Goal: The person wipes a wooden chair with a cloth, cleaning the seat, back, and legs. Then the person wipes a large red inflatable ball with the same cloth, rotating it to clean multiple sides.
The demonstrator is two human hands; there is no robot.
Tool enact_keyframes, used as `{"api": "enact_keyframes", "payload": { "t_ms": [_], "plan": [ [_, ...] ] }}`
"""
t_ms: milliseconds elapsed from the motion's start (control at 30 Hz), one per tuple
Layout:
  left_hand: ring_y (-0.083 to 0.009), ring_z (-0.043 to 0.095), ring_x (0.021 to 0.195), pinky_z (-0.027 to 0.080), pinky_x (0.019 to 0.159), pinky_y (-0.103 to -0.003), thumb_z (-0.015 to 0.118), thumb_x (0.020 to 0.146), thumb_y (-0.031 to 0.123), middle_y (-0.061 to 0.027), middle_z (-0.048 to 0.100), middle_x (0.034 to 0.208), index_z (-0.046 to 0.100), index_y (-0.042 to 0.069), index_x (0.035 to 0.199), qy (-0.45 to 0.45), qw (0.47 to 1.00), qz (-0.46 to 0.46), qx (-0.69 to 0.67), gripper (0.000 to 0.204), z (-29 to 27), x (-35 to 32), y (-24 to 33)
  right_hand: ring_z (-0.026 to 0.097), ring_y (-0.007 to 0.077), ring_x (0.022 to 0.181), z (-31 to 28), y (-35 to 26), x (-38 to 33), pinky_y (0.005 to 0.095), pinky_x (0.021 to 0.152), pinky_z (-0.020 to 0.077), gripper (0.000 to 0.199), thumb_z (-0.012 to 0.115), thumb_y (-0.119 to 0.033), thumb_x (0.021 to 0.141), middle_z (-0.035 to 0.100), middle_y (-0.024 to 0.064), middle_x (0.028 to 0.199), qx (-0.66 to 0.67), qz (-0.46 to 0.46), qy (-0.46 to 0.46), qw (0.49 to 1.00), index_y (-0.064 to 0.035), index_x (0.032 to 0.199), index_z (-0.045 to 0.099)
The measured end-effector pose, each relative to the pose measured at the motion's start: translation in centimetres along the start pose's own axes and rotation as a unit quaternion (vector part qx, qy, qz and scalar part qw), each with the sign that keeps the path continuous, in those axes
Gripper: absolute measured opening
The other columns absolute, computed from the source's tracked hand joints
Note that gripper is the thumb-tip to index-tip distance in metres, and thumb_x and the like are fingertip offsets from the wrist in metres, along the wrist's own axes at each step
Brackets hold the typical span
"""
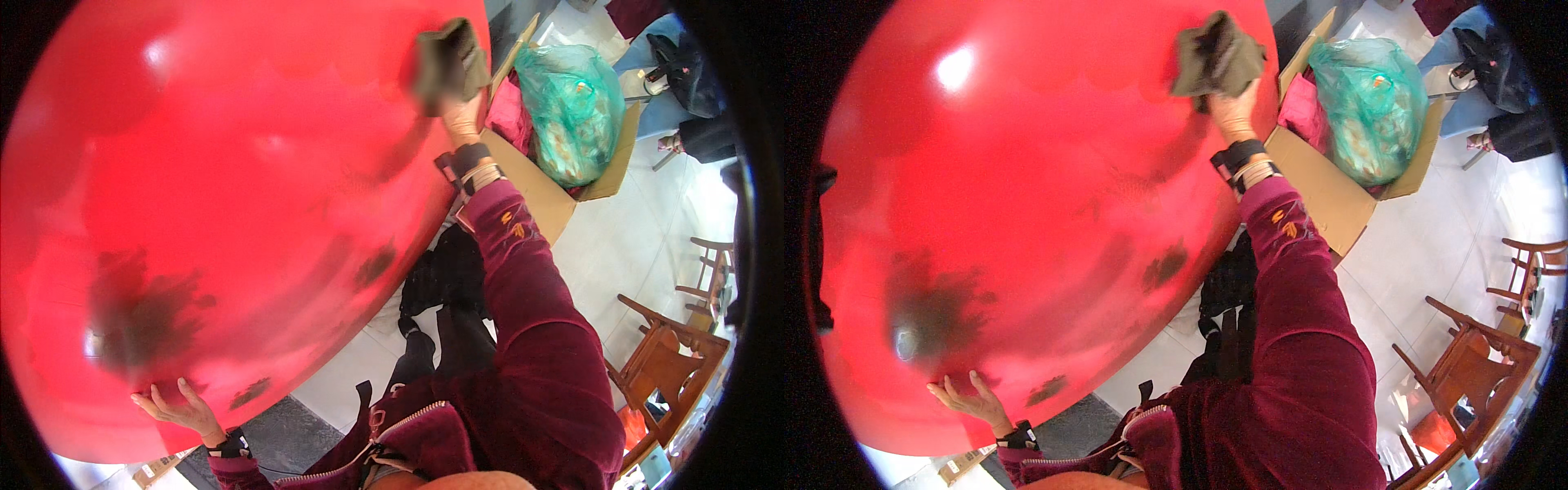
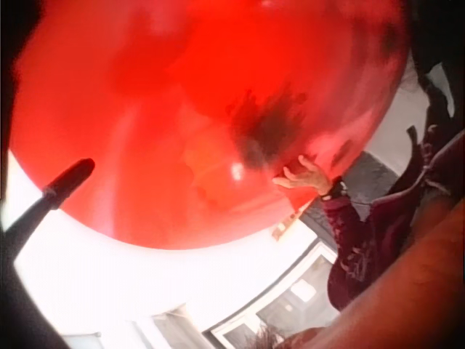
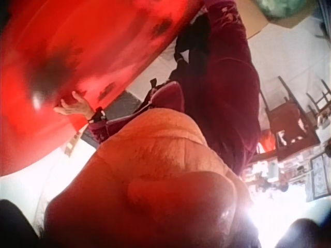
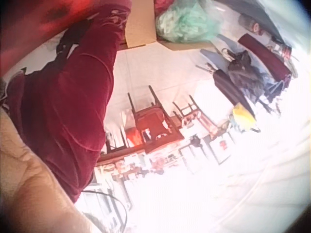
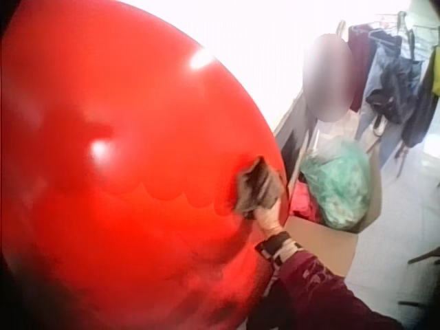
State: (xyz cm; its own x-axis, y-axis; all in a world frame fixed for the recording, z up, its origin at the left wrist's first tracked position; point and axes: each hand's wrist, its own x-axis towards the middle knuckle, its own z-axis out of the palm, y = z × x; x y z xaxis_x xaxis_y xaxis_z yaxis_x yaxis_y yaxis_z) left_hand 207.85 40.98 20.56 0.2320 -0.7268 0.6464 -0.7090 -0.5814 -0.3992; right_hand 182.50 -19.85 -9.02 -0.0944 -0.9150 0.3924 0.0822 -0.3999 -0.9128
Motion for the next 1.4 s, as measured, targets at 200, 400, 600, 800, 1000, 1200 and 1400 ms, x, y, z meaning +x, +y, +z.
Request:
{"api": "enact_keyframes", "payload": {
  "t_ms": [200, 400, 600, 800, 1000, 1200, 1400],
  "plan": [
    [-0.0410, 0.022, 0.140, 0.024, 0.112, -0.056, 0.065, 0.090, 0.018, -0.0223, 0.018, 0.152, 0.039, 0.001, 0.134, -0.004, 1.000, -0.003, -0.014, 0.054, 0.2, -0.4, -0.4, 0.057, 0.0289, 0.109, -5.1, 8.2, -0.8, 0.0386, 0.093, 0.0441, 0.047, 0.062, -0.023, 0.085, 0.061, 0.0133, 0.118, -0.189, 0.181, 0.066, 0.963, -0.0040, 0.127, 0.051],
    [-0.0423, 0.019, 0.141, 0.018, 0.114, -0.056, 0.067, 0.088, 0.017, -0.0241, 0.019, 0.153, 0.040, 0.003, 0.132, -0.009, 1.000, -0.013, -0.014, 0.054, 0.2, -0.4, -0.5, 0.057, 0.0176, 0.095, -1.0, -2.0, -4.0, 0.0326, 0.085, 0.0456, 0.032, 0.063, -0.015, 0.083, 0.063, 0.0066, 0.106, 0.100, 0.200, 0.136, 0.965, -0.0005, 0.111, 0.060],
    [-0.0450, 0.022, 0.139, 0.022, 0.111, -0.057, 0.065, 0.089, 0.024, -0.0257, 0.021, 0.152, 0.041, 0.006, 0.132, 0.024, 0.999, -0.008, -0.034, 0.053, 0.5, -0.7, -1.2, 0.055, 0.0394, 0.101, 6.5, -16.9, -6.2, 0.0439, 0.093, 0.0415, 0.036, 0.068, -0.010, 0.075, 0.062, 0.0184, 0.104, -0.077, -0.102, 0.082, 0.988, -0.0025, 0.109, 0.059],
    [-0.0452, 0.027, 0.138, 0.031, 0.104, -0.055, 0.068, 0.083, 0.022, -0.0251, 0.028, 0.150, 0.048, 0.009, 0.128, 0.044, 0.997, -0.034, -0.057, 0.051, 0.3, -1.2, -1.4, 0.050, 0.0338, 0.112, 14.0, -32.2, -19.4, 0.0467, 0.092, 0.0401, 0.051, 0.064, -0.004, 0.063, 0.057, 0.0104, 0.115, -0.066, -0.347, -0.117, 0.928, -0.0089, 0.113, 0.058],
    [-0.0391, 0.036, 0.134, 0.034, 0.102, -0.048, 0.059, 0.086, 0.014, -0.0207, 0.039, 0.145, 0.054, 0.004, 0.127, 0.013, 0.990, 0.014, -0.139, 0.042, -1.2, -2.2, -4.6, 0.045, 0.0196, 0.121, 17.7, -39.5, -35.8, 0.0431, 0.087, 0.0399, 0.041, 0.058, -0.021, 0.077, 0.050, -0.0004, 0.133, -0.083, -0.557, -0.321, 0.761, -0.0205, 0.117, 0.058],
    [-0.0338, 0.041, 0.132, 0.035, 0.103, -0.045, 0.063, 0.079, 0.004, -0.0139, 0.046, 0.142, 0.056, 0.003, 0.124, 0.008, 0.995, -0.018, -0.098, 0.045, -3.5, -5.3, -10.2, 0.049, 0.0186, 0.115, 17.6, -39.6, -32.0, 0.0422, 0.087, 0.0407, 0.042, 0.059, -0.018, 0.077, 0.047, -0.0012, 0.140, -0.123, -0.586, -0.283, 0.749, -0.0226, 0.119, 0.059],
    [-0.0303, 0.034, 0.136, 0.034, 0.104, -0.045, 0.071, 0.074, 0.008, -0.0087, 0.040, 0.146, 0.051, 0.012, 0.130, 0.009, 0.997, -0.027, -0.077, 0.060, -3.0, -6.8, -11.7, 0.052, 0.0340, 0.115, 18.1, -40.4, -15.6, 0.0457, 0.093, 0.0428, 0.054, 0.063, 0.000, 0.065, 0.054, 0.0145, 0.133, -0.064, -0.552, -0.123, 0.823, -0.0095, 0.119, 0.059]
  ]
}}
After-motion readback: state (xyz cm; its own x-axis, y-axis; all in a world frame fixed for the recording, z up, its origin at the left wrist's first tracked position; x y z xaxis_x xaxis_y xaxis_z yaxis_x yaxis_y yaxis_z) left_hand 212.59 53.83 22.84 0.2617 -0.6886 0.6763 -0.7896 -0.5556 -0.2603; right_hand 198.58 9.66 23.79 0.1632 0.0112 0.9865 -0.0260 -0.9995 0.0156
